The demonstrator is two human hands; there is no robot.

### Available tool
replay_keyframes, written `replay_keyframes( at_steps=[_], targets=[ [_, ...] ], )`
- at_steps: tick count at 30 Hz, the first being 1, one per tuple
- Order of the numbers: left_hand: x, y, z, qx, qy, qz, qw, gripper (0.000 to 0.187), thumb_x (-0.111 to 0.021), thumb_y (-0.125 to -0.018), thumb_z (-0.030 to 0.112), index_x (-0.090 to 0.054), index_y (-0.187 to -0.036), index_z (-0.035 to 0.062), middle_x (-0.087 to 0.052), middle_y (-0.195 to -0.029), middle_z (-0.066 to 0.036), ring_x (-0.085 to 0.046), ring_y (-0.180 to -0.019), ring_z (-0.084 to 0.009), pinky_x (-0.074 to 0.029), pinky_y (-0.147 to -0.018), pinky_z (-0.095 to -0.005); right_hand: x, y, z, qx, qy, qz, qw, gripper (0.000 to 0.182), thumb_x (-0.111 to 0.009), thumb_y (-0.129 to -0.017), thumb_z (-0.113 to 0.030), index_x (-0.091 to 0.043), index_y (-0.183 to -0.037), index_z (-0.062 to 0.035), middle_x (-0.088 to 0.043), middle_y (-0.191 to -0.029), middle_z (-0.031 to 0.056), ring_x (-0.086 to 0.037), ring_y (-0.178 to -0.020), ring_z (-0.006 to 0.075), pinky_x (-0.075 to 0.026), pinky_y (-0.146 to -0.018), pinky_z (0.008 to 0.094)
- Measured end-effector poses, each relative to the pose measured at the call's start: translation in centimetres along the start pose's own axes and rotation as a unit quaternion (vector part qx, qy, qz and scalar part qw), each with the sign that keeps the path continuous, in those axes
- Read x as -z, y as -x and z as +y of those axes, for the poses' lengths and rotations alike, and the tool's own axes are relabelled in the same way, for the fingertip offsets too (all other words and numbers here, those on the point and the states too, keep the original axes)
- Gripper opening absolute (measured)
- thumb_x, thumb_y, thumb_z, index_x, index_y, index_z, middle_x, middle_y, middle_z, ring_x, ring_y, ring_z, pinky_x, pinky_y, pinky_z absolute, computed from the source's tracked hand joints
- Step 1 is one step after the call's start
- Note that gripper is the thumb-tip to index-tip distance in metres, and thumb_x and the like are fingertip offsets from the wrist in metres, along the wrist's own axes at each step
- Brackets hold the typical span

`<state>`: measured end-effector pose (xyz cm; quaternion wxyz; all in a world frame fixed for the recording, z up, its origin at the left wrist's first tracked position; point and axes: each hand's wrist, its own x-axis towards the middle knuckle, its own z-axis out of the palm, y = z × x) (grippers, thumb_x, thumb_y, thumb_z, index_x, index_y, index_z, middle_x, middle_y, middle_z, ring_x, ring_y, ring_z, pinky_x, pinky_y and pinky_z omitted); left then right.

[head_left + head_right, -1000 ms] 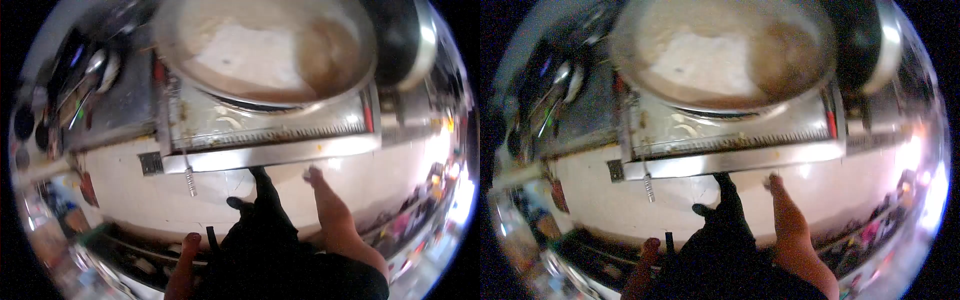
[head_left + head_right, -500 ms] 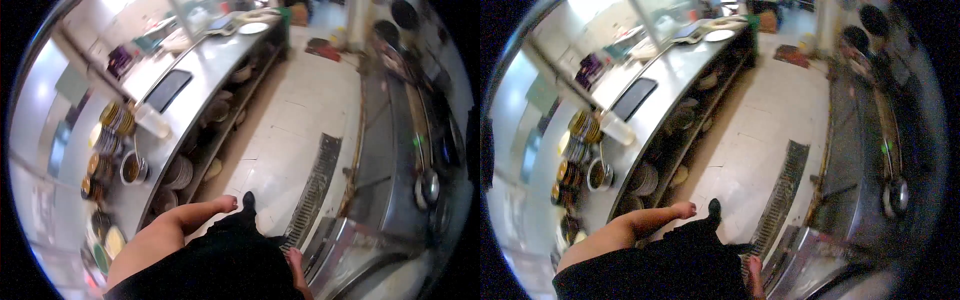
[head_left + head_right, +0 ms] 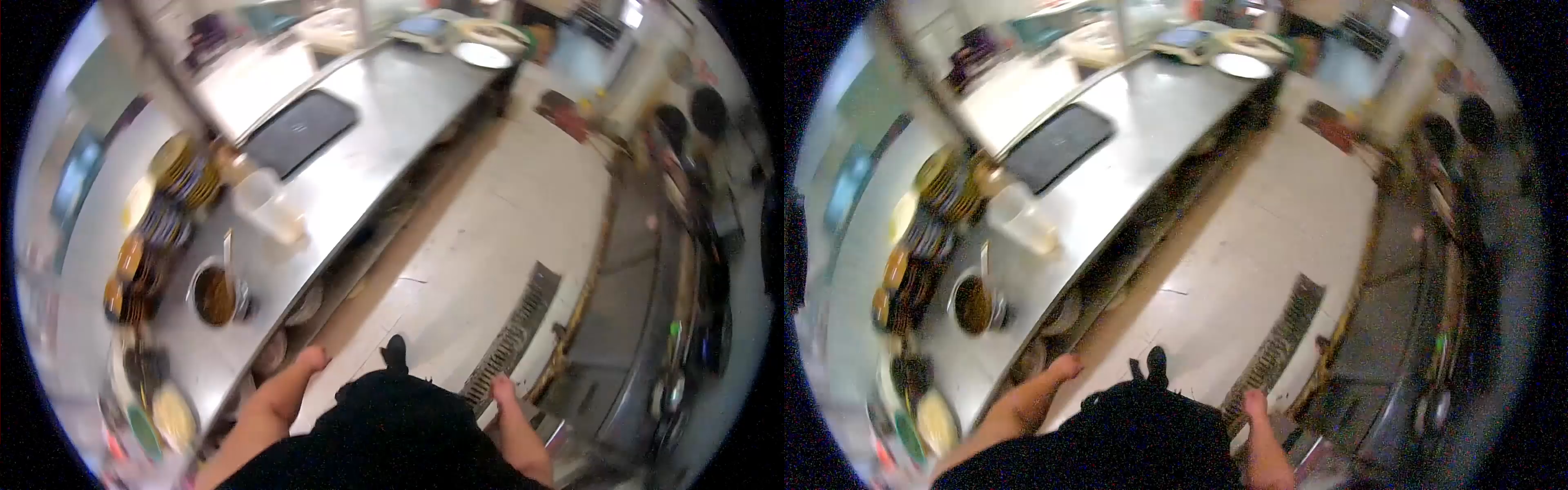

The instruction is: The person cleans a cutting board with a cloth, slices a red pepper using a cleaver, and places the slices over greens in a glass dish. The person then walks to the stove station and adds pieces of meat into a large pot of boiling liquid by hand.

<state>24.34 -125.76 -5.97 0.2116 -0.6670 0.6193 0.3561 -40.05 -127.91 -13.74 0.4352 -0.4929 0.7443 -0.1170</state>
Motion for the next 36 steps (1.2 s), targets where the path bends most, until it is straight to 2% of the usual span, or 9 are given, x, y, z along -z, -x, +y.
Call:
replay_keyframes(
  at_steps=[7, 11, 12, 16, 18, 24, 26, 27, 36],
  targets=[
    [5.5, -2.1, -0.2, -0.036, 0.072, 0.052, 0.995, 0.023, -0.053, -0.08, 0.023, -0.068, -0.083, 0.007, -0.065, -0.09, -0.019, -0.061, -0.088, -0.0396, -0.05, -0.078, -0.047, 6.0, 4.8, -25.3, -0.014, 0.068, 0.006, 0.998, 0.031, -0.061, -0.081, -0.023, -0.066, -0.106, -0.0052, -0.068, -0.092, 0.0172, -0.064, -0.092, 0.0299, -0.05, -0.083, 0.036],
    [-3.1, -9.7, -2.4, 0.019, 0.146, 0.166, 0.975, 0.021, -0.052, -0.079, 0.02, -0.067, -0.08, 0.0054, -0.066, -0.086, -0.018, -0.062, -0.084, -0.0388, -0.051, -0.073, -0.0465, 5.1, 2.9, -22.5, -0.017, 0.057, 0.02, 0.998, 0.03, -0.061, -0.081, -0.025, -0.066, -0.103, -0.0054, -0.067, -0.086, 0.0171, -0.065, -0.083, 0.0313, -0.051, -0.075, 0.0374],
    [4.5, -6.1, 1.1, -0.164, -0.036, 0.027, 0.986, 0.023, -0.052, -0.079, 0.022, -0.067, -0.081, 0.0048, -0.066, -0.086, -0.019, -0.064, -0.085, -0.0371, -0.052, -0.075, -0.045, 4.2, 1.8, -19.7, -0.028, 0.029, 0.022, 0.999, 0.029, -0.061, -0.081, -0.026, -0.065, -0.1, -0.0049, -0.067, -0.083, 0.0173, -0.065, -0.077, 0.0324, -0.052, -0.07, 0.0389],
    [5.1, -10.2, 3.0, -0.115, 0.057, -0.001, 0.992, 0.026, -0.054, -0.078, 0.027, -0.068, -0.084, 0.0062, -0.066, -0.09, -0.019, -0.064, -0.088, -0.0359, -0.052, -0.078, -0.0428, 8.9, 2.3, -18.3, -0.115, 0.034, -0.006, 0.993, 0.028, -0.058, -0.084, -0.029, -0.064, -0.089, -0.0021, -0.064, -0.074, 0.0177, -0.063, -0.062, 0.0344, -0.051, -0.057, 0.042],
    [7.6, -12.6, 5.0, -0.296, -0.139, -0.021, 0.945, 0.028, -0.056, -0.076, 0.03, -0.069, -0.087, 0.0075, -0.066, -0.089, -0.019, -0.064, -0.086, -0.0364, -0.052, -0.078, -0.0422, 5.6, -1.9, -5.3, -0.072, 0.053, -0.047, 0.995, 0.029, -0.055, -0.085, -0.029, -0.065, -0.086, -0.0014, -0.065, -0.077, 0.0187, -0.063, -0.067, 0.0349, -0.051, -0.062, 0.0434],
    [15.7, -19.9, 13.1, -0.026, 0.122, -0.009, 0.992, 0.025, -0.052, -0.08, 0.027, -0.069, -0.088, 0.0106, -0.067, -0.089, -0.017, -0.065, -0.086, -0.0345, -0.053, -0.076, -0.0415, 14.5, -6.4, -2.6, -0.066, 0.331, -0.145, 0.93, 0.032, -0.05, -0.085, -0.028, -0.068, -0.08, -0.0019, -0.065, -0.091, 0.0209, -0.062, -0.084, 0.038, -0.05, -0.073, 0.048],
    [16.5, -26.6, 14.6, -0.143, -0.08, 0.0, 0.987, 0.025, -0.051, -0.081, 0.027, -0.069, -0.088, 0.0114, -0.067, -0.089, -0.016, -0.065, -0.086, -0.0345, -0.053, -0.075, -0.0422, 17.7, -8.9, 0.3, -0.033, 0.341, -0.156, 0.927, 0.031, -0.05, -0.084, -0.027, -0.069, -0.08, -0.0024, -0.064, -0.094, 0.0215, -0.061, -0.088, 0.0386, -0.049, -0.076, 0.0491],
    [17.5, -28.5, 16.5, -0.249, -0.279, 0.009, 0.927, 0.025, -0.051, -0.083, 0.028, -0.069, -0.088, 0.0122, -0.066, -0.089, -0.016, -0.065, -0.086, -0.0345, -0.052, -0.075, -0.0429, 18.4, -11.1, 2.5, -0.09, 0.263, -0.077, 0.957, 0.03, -0.051, -0.084, -0.027, -0.069, -0.08, -0.0027, -0.064, -0.092, 0.0212, -0.061, -0.086, 0.0383, -0.049, -0.075, 0.0488],
    [38.7, -30.5, 56.8, -0.147, 0.085, 0.04, 0.985, 0.035, -0.054, -0.08, 0.032, -0.065, -0.094, 0.0027, -0.065, -0.091, -0.024, -0.062, -0.092, -0.0392, -0.05, -0.079, -0.0419, 41.6, -24.6, -11.2, -0.088, -0.027, 0.157, 0.983, 0.023, -0.061, -0.082, -0.025, -0.066, -0.084, -0.0019, -0.065, -0.081, 0.0196, -0.063, -0.08, 0.0341, -0.05, -0.073, 0.0424]
  ],
)
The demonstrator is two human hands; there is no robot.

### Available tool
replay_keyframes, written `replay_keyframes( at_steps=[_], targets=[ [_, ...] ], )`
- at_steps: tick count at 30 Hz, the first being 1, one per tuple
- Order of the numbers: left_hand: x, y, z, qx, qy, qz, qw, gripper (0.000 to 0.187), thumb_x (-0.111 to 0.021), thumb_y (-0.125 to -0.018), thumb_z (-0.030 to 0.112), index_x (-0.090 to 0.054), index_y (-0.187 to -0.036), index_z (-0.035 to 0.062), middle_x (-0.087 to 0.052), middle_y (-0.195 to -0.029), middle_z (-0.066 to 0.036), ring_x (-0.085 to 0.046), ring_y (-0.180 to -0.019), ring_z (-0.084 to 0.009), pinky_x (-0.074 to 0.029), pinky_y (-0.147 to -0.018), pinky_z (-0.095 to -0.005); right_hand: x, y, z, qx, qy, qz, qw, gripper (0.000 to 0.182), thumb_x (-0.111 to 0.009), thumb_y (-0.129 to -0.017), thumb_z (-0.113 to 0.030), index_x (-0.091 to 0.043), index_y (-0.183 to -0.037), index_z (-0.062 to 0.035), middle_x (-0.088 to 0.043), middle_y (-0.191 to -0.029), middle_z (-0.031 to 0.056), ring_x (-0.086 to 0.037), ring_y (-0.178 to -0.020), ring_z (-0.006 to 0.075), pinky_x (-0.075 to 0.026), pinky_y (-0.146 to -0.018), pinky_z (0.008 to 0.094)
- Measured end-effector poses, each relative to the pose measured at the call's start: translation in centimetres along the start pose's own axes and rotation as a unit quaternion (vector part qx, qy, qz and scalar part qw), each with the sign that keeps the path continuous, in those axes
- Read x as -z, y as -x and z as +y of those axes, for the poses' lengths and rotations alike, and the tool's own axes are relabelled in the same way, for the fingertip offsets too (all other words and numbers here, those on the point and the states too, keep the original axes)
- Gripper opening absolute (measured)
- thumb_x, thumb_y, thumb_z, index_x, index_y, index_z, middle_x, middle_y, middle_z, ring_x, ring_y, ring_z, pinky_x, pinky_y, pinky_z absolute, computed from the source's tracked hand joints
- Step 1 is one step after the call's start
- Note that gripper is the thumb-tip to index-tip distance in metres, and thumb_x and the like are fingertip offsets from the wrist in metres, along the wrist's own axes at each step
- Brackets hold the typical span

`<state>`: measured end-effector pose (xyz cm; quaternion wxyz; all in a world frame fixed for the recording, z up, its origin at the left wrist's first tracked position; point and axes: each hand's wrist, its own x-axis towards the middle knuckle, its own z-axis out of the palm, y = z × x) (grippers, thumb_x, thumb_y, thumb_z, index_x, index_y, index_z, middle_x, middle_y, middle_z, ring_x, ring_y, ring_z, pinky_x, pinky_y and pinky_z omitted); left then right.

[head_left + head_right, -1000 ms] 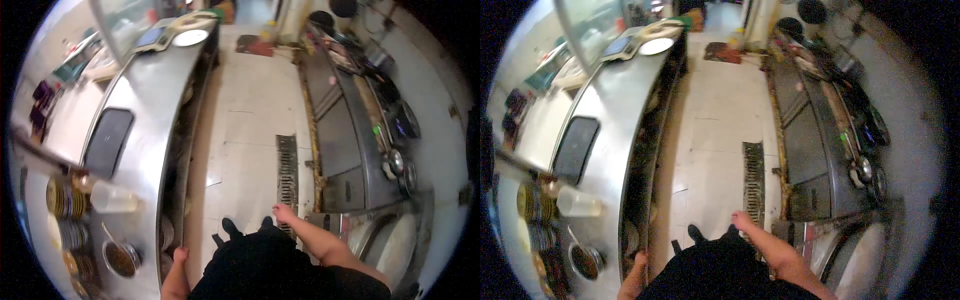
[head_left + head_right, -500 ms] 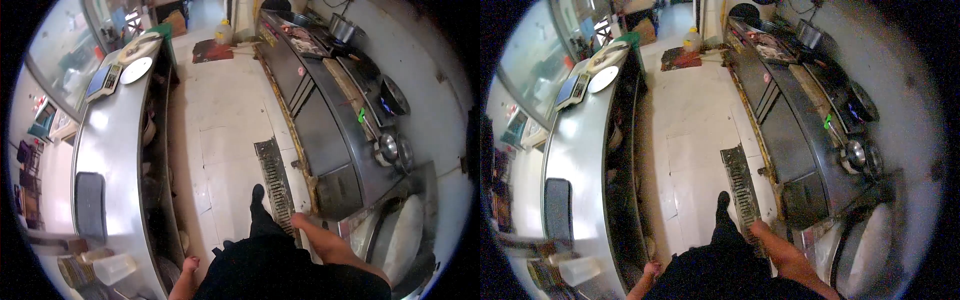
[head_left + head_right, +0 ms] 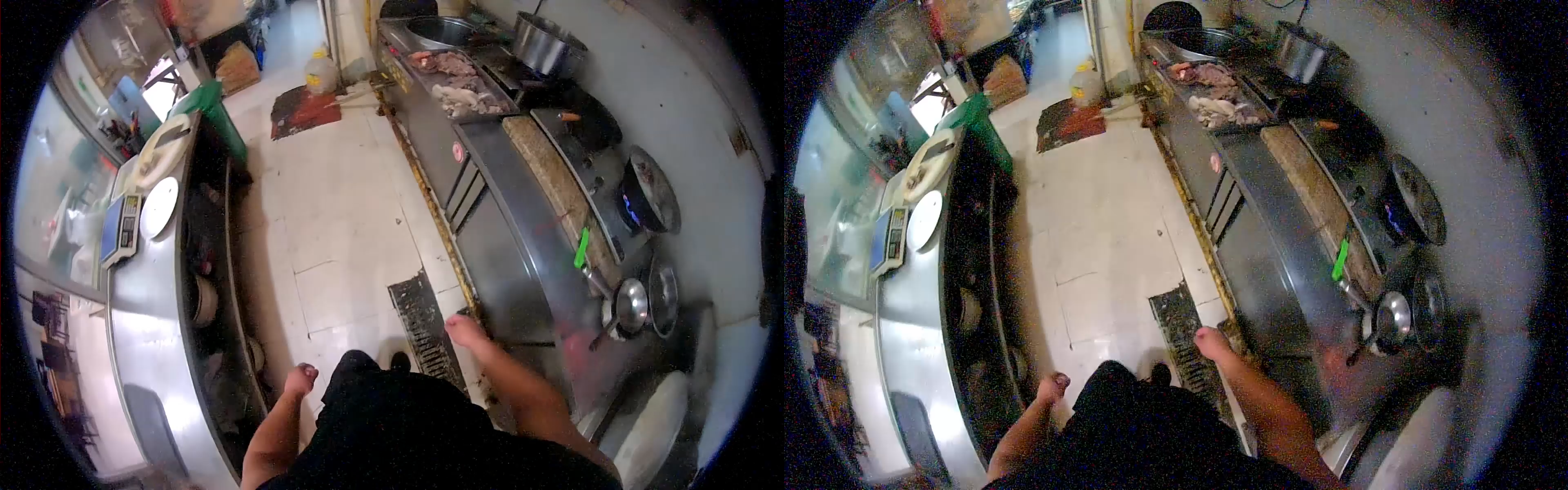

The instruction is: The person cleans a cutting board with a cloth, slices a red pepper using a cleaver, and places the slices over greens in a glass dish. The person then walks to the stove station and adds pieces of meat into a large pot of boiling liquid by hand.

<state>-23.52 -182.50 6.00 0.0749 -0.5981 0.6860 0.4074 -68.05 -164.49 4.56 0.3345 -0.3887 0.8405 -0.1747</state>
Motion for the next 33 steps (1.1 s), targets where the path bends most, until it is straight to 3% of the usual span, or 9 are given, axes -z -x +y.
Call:
replay_keyframes(
  at_steps=[3, 4, 12, 15, 17, 22, 25, 30, 33],
  targets=[
    [-2.4, -11.4, -0.2, -0.184, -0.103, -0.045, 0.976, 0.036, -0.054, -0.08, 0.032, -0.065, -0.096, 0.0017, -0.066, -0.09, -0.023, -0.063, -0.091, -0.0388, -0.05, -0.08, -0.0412, 3.9, -5.9, -4.1, 0.018, -0.049, 0.03, 0.998, 0.025, -0.063, -0.083, -0.025, -0.066, -0.091, -0.0023, -0.066, -0.085, 0.0179, -0.063, -0.083, 0.0321, -0.05, -0.075, 0.039],
    [-2.1, -13.3, 2.3, -0.103, -0.066, -0.074, 0.99, 0.037, -0.055, -0.08, 0.033, -0.064, -0.098, 0.0013, -0.066, -0.091, -0.023, -0.063, -0.09, -0.039, -0.05, -0.08, -0.0406, 5.3, -8.2, -5.1, 0.046, -0.07, 0.034, 0.996, 0.025, -0.063, -0.083, -0.025, -0.065, -0.096, -0.003, -0.066, -0.091, 0.017, -0.063, -0.084, 0.0314, -0.05, -0.076, 0.0381],
    [2.8, -32.8, 12.9, -0.011, -0.264, -0.258, 0.929, 0.036, -0.055, -0.085, 0.039, -0.065, -0.095, 0.0059, -0.064, -0.106, -0.018, -0.06, -0.1, -0.0339, -0.047, -0.088, -0.0418, 23.4, -30.5, -11.2, 0.077, -0.032, 0.168, 0.982, 0.041, -0.069, -0.078, -0.022, -0.06, -0.112, -0.0018, -0.059, -0.108, 0.0207, -0.058, -0.101, 0.0367, -0.047, -0.086, 0.0442],
    [6.9, -41.7, 17.3, -0.113, -0.375, -0.248, 0.886, 0.03, -0.051, -0.088, 0.035, -0.066, -0.093, 0.0082, -0.064, -0.106, -0.018, -0.061, -0.098, -0.0338, -0.049, -0.085, -0.0427, 29.7, -38.3, -13.4, 0.052, 0.025, 0.207, 0.977, 0.047, -0.07, -0.077, -0.022, -0.057, -0.117, -0.0015, -0.057, -0.113, 0.0201, -0.055, -0.106, 0.0374, -0.046, -0.09, 0.0445],
    [9.6, -45.5, 22.0, -0.167, -0.254, -0.093, 0.948, 0.031, -0.05, -0.09, 0.033, -0.065, -0.09, 0.0066, -0.065, -0.104, -0.018, -0.062, -0.094, -0.0335, -0.05, -0.08, -0.0435, 33.2, -43.9, -14.8, 0.034, 0.031, 0.224, 0.974, 0.049, -0.07, -0.076, -0.022, -0.056, -0.118, -0.0013, -0.056, -0.116, 0.0197, -0.053, -0.109, 0.0374, -0.045, -0.091, 0.0438],
    [13.2, -51.3, 34.6, -0.195, 0.051, -0.047, 0.978, 0.027, -0.052, -0.09, 0.028, -0.062, -0.086, 0.0032, -0.066, -0.082, -0.012, -0.063, -0.078, -0.0257, -0.05, -0.072, -0.0357, 39.1, -54.6, -18.2, -0.035, 0.216, 0.237, 0.946, 0.054, -0.072, -0.074, -0.026, -0.053, -0.12, -0.0058, -0.049, -0.128, 0.0177, -0.044, -0.122, 0.0335, -0.034, -0.104, 0.044],
    [11.3, -52.8, 35.5, -0.15, 0.154, -0.068, 0.974, 0.023, -0.055, -0.089, 0.026, -0.062, -0.089, 0.0044, -0.065, -0.078, -0.01, -0.062, -0.075, -0.0223, -0.049, -0.072, -0.0329, 39.8, -58.9, -17.1, -0.052, 0.3, 0.157, 0.94, 0.058, -0.073, -0.074, -0.028, -0.05, -0.124, -0.007, -0.048, -0.128, 0.0188, -0.043, -0.124, 0.0332, -0.031, -0.105, 0.0471],
    [10.4, -51.2, 30.9, -0.197, -0.139, -0.166, 0.956, 0.035, -0.051, -0.088, 0.036, -0.063, -0.09, 0.0033, -0.066, -0.089, -0.017, -0.063, -0.085, -0.0345, -0.049, -0.079, -0.0408, 42.8, -61.5, -16.8, -0.045, 0.333, 0.06, 0.94, 0.06, -0.075, -0.073, -0.028, -0.049, -0.123, -0.0076, -0.056, -0.118, 0.0192, -0.052, -0.113, 0.0363, -0.038, -0.099, 0.0491],
    [9.4, -52.3, 20.5, -0.272, -0.228, -0.199, 0.914, 0.041, -0.052, -0.086, 0.042, -0.065, -0.087, 0.0038, -0.067, -0.091, -0.018, -0.063, -0.086, -0.0364, -0.05, -0.078, -0.0429, 45.7, -62.7, -16.4, -0.03, 0.166, 0.04, 0.985, 0.06, -0.075, -0.073, -0.023, -0.048, -0.124, -0.0067, -0.061, -0.108, 0.0163, -0.06, -0.102, 0.0323, -0.047, -0.089, 0.046]
  ],
)
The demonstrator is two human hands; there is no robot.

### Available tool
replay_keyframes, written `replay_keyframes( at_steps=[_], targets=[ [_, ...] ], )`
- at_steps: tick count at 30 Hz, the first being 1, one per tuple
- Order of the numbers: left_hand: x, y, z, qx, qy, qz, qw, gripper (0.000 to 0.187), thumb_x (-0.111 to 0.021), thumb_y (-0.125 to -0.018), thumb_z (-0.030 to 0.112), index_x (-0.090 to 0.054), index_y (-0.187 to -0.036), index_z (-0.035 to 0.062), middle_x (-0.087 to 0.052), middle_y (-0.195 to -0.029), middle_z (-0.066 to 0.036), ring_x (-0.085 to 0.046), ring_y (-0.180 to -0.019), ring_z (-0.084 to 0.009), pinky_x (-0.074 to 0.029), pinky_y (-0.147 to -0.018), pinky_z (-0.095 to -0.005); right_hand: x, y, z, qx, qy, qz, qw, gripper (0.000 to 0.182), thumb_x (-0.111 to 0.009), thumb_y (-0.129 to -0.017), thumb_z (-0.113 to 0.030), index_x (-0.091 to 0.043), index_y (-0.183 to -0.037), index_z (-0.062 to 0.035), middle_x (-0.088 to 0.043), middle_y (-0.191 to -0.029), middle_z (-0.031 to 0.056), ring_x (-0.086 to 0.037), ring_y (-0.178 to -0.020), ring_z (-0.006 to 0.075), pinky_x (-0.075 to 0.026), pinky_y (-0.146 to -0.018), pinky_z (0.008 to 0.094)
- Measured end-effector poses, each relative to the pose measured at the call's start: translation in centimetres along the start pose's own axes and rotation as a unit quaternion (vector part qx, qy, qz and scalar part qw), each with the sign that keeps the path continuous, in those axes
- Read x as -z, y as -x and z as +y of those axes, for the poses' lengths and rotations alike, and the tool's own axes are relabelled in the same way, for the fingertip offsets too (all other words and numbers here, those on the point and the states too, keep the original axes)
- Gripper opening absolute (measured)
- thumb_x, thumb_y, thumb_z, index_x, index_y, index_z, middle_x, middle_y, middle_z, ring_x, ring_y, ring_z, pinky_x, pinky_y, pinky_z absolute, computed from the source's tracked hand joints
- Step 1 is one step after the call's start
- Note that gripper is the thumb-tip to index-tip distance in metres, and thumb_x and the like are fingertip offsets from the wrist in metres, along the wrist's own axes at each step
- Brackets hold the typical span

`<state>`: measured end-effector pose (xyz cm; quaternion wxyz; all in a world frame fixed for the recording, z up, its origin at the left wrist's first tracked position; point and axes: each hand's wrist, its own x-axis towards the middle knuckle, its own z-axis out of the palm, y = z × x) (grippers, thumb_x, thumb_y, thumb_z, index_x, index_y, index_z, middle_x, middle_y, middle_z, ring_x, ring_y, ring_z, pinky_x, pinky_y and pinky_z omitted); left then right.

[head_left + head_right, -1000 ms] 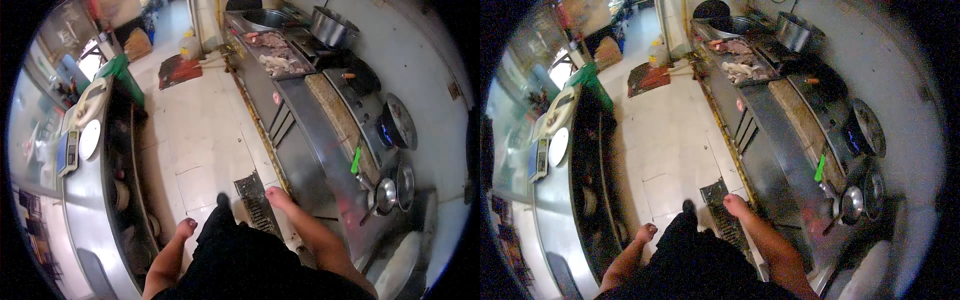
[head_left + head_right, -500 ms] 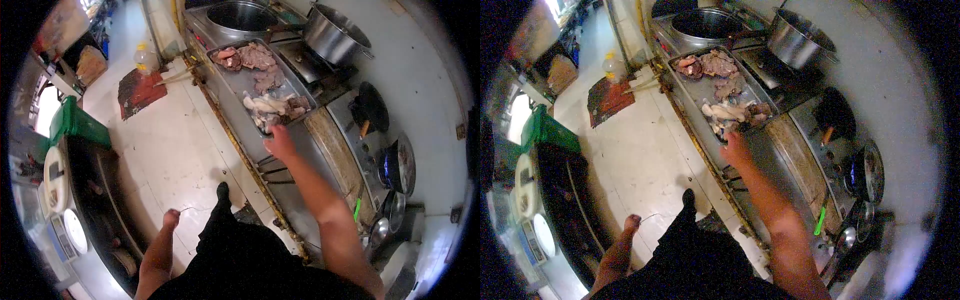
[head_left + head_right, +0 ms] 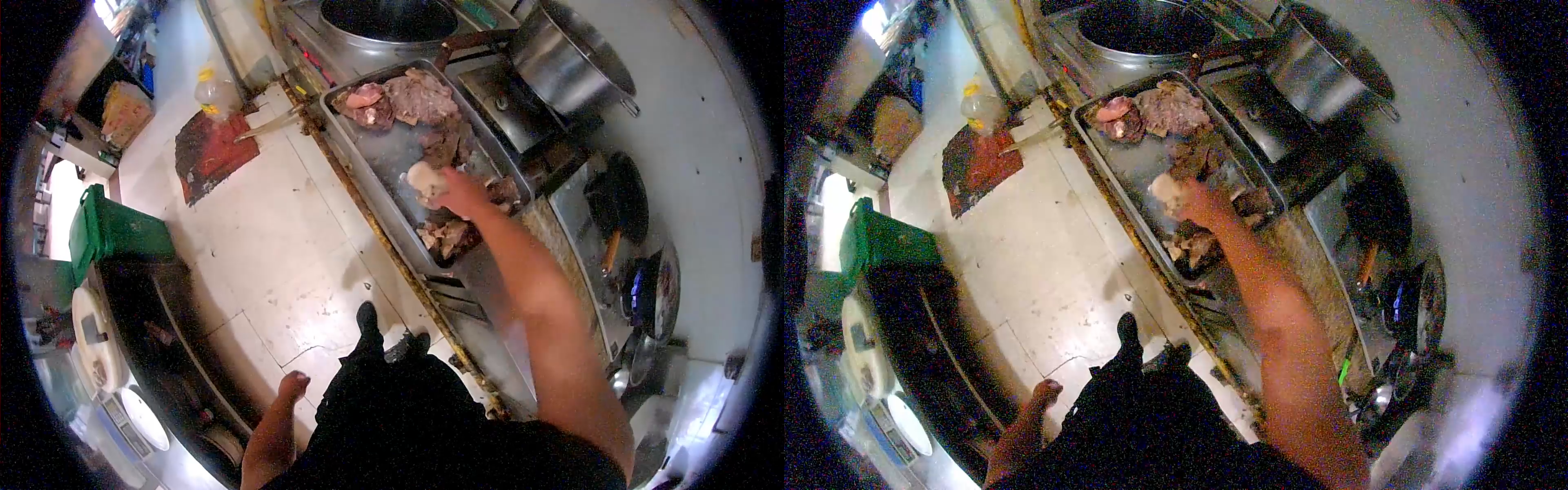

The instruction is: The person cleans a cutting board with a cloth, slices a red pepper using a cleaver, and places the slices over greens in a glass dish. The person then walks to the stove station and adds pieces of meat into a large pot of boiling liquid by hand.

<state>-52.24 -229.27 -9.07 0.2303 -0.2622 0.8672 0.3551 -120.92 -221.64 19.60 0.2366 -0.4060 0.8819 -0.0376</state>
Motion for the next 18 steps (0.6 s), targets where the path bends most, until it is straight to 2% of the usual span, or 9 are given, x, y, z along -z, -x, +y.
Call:
replay_keyframes(
  at_steps=[2, 6, 7, 8, 9, 12, 14, 16, 18],
  targets=[
    [3.1, 1.6, 0.6, 0.088, 0.016, -0.045, 0.995, 0.037, -0.056, -0.084, 0.04, -0.066, -0.086, 0.0043, -0.067, -0.088, -0.018, -0.064, -0.084, -0.0364, -0.051, -0.076, -0.0431, -2.2, -2.6, 5.5, -0.033, -0.304, 0.133, 0.943, 0.059, -0.073, -0.073, -0.019, -0.048, -0.125, -0.0056, -0.063, -0.103, 0.0103, -0.062, -0.094, 0.0251, -0.051, -0.078, 0.0427],
    [2.4, 0.1, -4.4, 0.266, 0.007, -0.031, 0.964, 0.034, -0.065, -0.078, 0.039, -0.068, -0.086, 0.0058, -0.068, -0.085, -0.017, -0.066, -0.082, -0.034, -0.053, -0.072, -0.0425, 3.3, 0.2, 8.5, -0.083, -0.591, 0.074, 0.799, 0.06, -0.07, -0.072, -0.012, -0.048, -0.128, -0.0061, -0.064, -0.101, 0.0062, -0.061, -0.094, 0.02, -0.05, -0.08, 0.0406],
    [3.3, -0.9, -4.5, 0.26, 0.005, -0.029, 0.965, 0.034, -0.065, -0.078, 0.039, -0.068, -0.086, 0.0058, -0.068, -0.085, -0.017, -0.066, -0.082, -0.034, -0.053, -0.072, -0.0425, 3.7, 1.2, 10.2, 0.027, -0.604, 0.057, 0.795, 0.059, -0.069, -0.072, -0.01, -0.048, -0.127, -0.0059, -0.063, -0.104, 0.0067, -0.061, -0.095, 0.0218, -0.05, -0.081, 0.0402],
    [4.4, -1.9, -4.4, 0.191, -0.033, -0.022, 0.981, 0.035, -0.065, -0.078, 0.038, -0.067, -0.086, 0.0045, -0.068, -0.086, -0.017, -0.066, -0.082, -0.0333, -0.053, -0.074, -0.0416, 4.1, 2.0, 11.2, 0.137, -0.608, 0.041, 0.781, 0.059, -0.067, -0.072, -0.007, -0.049, -0.127, -0.0058, -0.063, -0.107, 0.0072, -0.061, -0.096, 0.0235, -0.049, -0.083, 0.0399],
    [5.7, -3.0, -4.1, 0.119, -0.071, -0.015, 0.99, 0.036, -0.066, -0.078, 0.038, -0.067, -0.086, 0.0032, -0.068, -0.086, -0.018, -0.066, -0.083, -0.0325, -0.052, -0.075, -0.0408, 5.7, 2.9, 10.8, -0.042, -0.753, 0.03, 0.656, 0.055, -0.062, -0.073, -0.005, -0.05, -0.126, -0.0047, -0.061, -0.113, 0.0091, -0.06, -0.102, 0.0267, -0.046, -0.089, 0.0405],
    [8.6, -6.9, -0.1, 0.105, 0.05, 0.093, 0.989, 0.033, -0.063, -0.079, 0.037, -0.067, -0.083, 0.0045, -0.068, -0.088, -0.018, -0.065, -0.085, -0.0335, -0.052, -0.076, -0.0407, 8.2, 7.1, 9.5, -0.03, -0.816, 0.068, 0.573, 0.054, -0.059, -0.075, -0.007, -0.049, -0.127, -0.0031, -0.059, -0.119, 0.0104, -0.057, -0.108, 0.0283, -0.044, -0.092, 0.0417],
    [10.4, -10.0, 2.7, 0.08, 0.076, 0.077, 0.991, 0.022, -0.06, -0.082, 0.027, -0.067, -0.083, 0.0062, -0.067, -0.089, -0.018, -0.064, -0.086, -0.0359, -0.052, -0.077, -0.0427, 9.0, 9.6, 10.8, -0.024, -0.812, 0.075, 0.578, 0.06, -0.06, -0.074, -0.009, -0.045, -0.131, -0.0035, -0.056, -0.125, 0.0117, -0.054, -0.114, 0.0293, -0.039, -0.1, 0.044],
    [11.9, -12.9, 5.2, -0.139, -0.089, 0.108, 0.98, 0.011, -0.057, -0.079, 0.015, -0.065, -0.081, 0.0077, -0.066, -0.085, -0.016, -0.063, -0.082, -0.0365, -0.052, -0.074, -0.0428, 10.1, 13.3, 10.3, 0.103, -0.833, 0.055, 0.54, 0.065, -0.063, -0.071, -0.012, -0.043, -0.132, -0.0043, -0.054, -0.128, 0.0121, -0.053, -0.114, 0.0308, -0.036, -0.104, 0.0448],
    [13.8, -14.7, 8.9, -0.189, -0.194, 0.052, 0.961, 0.008, -0.056, -0.075, 0.009, -0.063, -0.076, 0.0074, -0.065, -0.084, -0.014, -0.062, -0.081, -0.0344, -0.053, -0.073, -0.0422, 10.5, 17.1, 10.7, 0.088, -0.84, 0.087, 0.529, 0.068, -0.066, -0.068, -0.013, -0.044, -0.132, -0.0059, -0.054, -0.127, 0.0117, -0.053, -0.113, 0.0326, -0.035, -0.105, 0.0472]
  ],
)
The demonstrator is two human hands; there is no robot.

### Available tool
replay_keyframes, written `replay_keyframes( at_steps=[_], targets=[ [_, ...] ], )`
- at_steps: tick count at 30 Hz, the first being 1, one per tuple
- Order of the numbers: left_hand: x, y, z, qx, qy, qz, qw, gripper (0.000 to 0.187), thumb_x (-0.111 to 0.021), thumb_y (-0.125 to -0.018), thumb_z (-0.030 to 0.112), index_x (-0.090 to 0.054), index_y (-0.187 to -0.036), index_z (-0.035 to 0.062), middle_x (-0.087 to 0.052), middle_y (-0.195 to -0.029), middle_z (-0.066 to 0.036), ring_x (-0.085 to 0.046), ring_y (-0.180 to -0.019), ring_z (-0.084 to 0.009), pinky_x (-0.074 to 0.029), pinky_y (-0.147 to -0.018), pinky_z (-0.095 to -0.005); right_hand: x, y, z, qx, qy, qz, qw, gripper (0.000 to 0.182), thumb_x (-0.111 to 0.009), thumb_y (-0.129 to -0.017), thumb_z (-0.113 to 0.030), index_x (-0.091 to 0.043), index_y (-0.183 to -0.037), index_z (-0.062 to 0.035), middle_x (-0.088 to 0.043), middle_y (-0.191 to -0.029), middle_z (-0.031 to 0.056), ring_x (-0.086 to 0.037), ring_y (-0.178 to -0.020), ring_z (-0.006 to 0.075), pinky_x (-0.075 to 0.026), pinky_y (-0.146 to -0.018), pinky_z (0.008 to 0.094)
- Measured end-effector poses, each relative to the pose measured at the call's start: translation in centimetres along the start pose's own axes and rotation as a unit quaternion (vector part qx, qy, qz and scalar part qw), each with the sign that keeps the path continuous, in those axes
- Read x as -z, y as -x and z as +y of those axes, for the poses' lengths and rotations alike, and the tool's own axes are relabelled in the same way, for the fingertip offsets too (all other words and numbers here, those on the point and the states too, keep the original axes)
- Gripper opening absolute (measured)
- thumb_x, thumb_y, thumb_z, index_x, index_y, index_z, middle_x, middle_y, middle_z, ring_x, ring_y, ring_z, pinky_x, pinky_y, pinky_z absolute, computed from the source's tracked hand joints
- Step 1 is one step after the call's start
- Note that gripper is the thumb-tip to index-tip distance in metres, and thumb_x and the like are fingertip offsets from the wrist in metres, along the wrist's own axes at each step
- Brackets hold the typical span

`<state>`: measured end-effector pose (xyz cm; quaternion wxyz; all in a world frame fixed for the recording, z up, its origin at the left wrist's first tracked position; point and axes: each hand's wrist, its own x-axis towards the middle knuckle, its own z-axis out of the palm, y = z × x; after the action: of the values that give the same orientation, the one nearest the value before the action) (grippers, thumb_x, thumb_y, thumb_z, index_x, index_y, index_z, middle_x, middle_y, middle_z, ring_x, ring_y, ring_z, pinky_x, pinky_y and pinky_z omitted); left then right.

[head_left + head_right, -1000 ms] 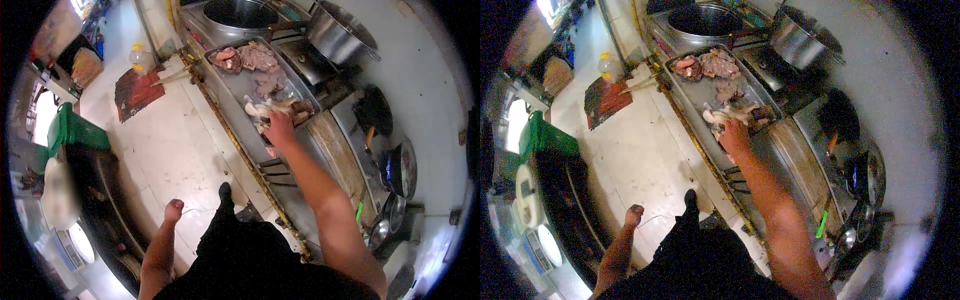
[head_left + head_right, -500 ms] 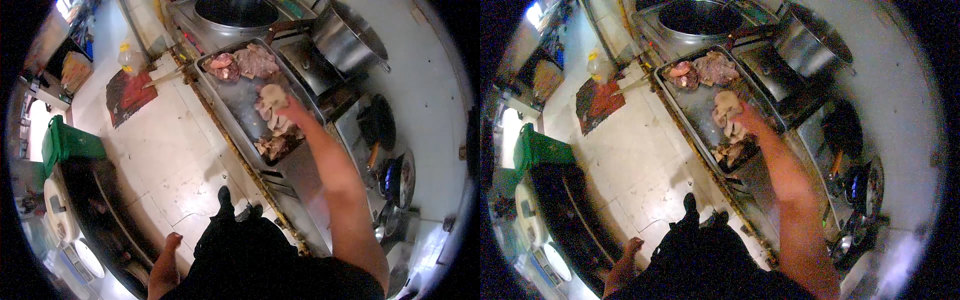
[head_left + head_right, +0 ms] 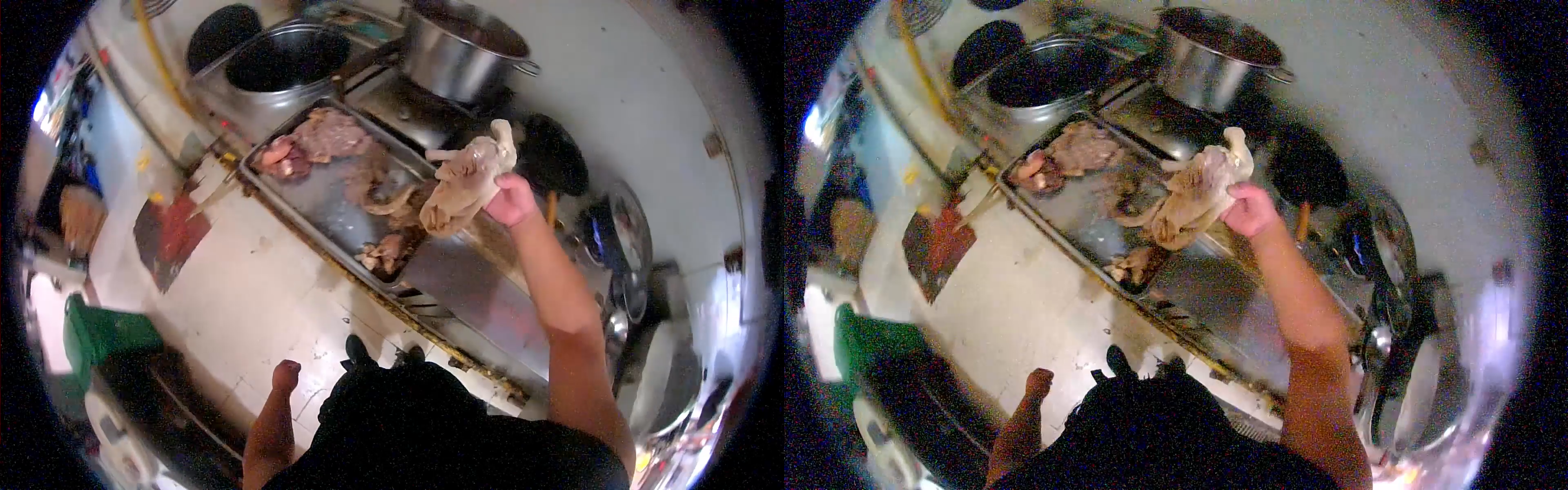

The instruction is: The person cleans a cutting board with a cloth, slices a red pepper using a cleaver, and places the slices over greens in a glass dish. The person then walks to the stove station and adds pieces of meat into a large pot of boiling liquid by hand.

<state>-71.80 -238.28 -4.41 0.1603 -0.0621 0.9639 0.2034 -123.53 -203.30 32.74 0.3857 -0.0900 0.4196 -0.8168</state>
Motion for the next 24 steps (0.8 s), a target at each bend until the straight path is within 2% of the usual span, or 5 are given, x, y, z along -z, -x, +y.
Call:
replay_keyframes(
  at_steps=[3, 10, 16, 22, 24],
  targets=[
    [0.4, -3.5, 0.7, -0.042, -0.039, -0.041, 0.997, 0.009, -0.054, -0.073, 0.01, -0.062, -0.068, 0.0085, -0.065, -0.081, -0.013, -0.062, -0.084, -0.0319, -0.053, -0.07, -0.0423, -0.1, 6.2, -1.9, 0.119, -0.02, -0.099, 0.988, 0.067, -0.069, -0.062, -0.011, -0.05, -0.126, -0.0077, -0.055, -0.124, 0.0106, -0.051, -0.114, 0.0341, -0.036, -0.103, 0.0504],
    [-2.1, -7.6, -3.2, -0.161, -0.08, -0.016, 0.983, 0.007, -0.06, -0.072, 0.013, -0.066, -0.069, 0.0116, -0.066, -0.078, -0.013, -0.064, -0.07, -0.0325, -0.053, -0.066, -0.0424, 6.8, 28.9, -4.9, 0.193, 0.137, 0.025, 0.971, 0.079, -0.072, -0.052, -0.001, -0.047, -0.127, 0.0004, -0.06, -0.116, 0.0162, -0.058, -0.108, 0.033, -0.043, -0.098, 0.0456],
    [-1.2, -11.4, 1.2, -0.22, -0.305, -0.148, 0.914, 0.012, -0.068, -0.068, 0.017, -0.066, -0.08, 0.0132, -0.066, -0.073, -0.01, -0.064, -0.07, -0.0295, -0.054, -0.067, -0.0389, 4.4, 51.4, -6.4, 0.178, 0.252, 0.226, 0.924, 0.08, -0.075, -0.053, -0.001, -0.047, -0.129, 0.0015, -0.06, -0.12, 0.0139, -0.058, -0.11, 0.0269, -0.042, -0.098, 0.0386],
    [-5.1, -13.3, 11.4, -0.153, -0.153, -0.154, 0.964, 0.02, -0.076, -0.063, 0.018, -0.06, -0.072, 0.0116, -0.061, -0.065, -0.008, -0.061, -0.065, -0.0288, -0.051, -0.061, -0.0405, 10.7, 74.3, -5.7, 0.096, 0.394, 0.572, 0.713, 0.061, -0.076, -0.063, -0.006, -0.055, -0.12, 0.0015, -0.065, -0.109, 0.007, -0.059, -0.101, 0.0194, -0.045, -0.092, 0.0316],
    [-5.9, -12.8, 17.0, -0.358, -0.309, -0.103, 0.875, 0.018, -0.075, -0.065, 0.019, -0.06, -0.072, 0.0112, -0.062, -0.068, -0.008, -0.062, -0.07, -0.0287, -0.051, -0.062, -0.0407, 16.5, 82.0, -5.2, 0.13, 0.384, 0.577, 0.709, 0.056, -0.075, -0.065, -0.006, -0.057, -0.117, 0.0008, -0.065, -0.103, 0.0069, -0.06, -0.095, 0.0188, -0.047, -0.087, 0.0316]
  ],
)
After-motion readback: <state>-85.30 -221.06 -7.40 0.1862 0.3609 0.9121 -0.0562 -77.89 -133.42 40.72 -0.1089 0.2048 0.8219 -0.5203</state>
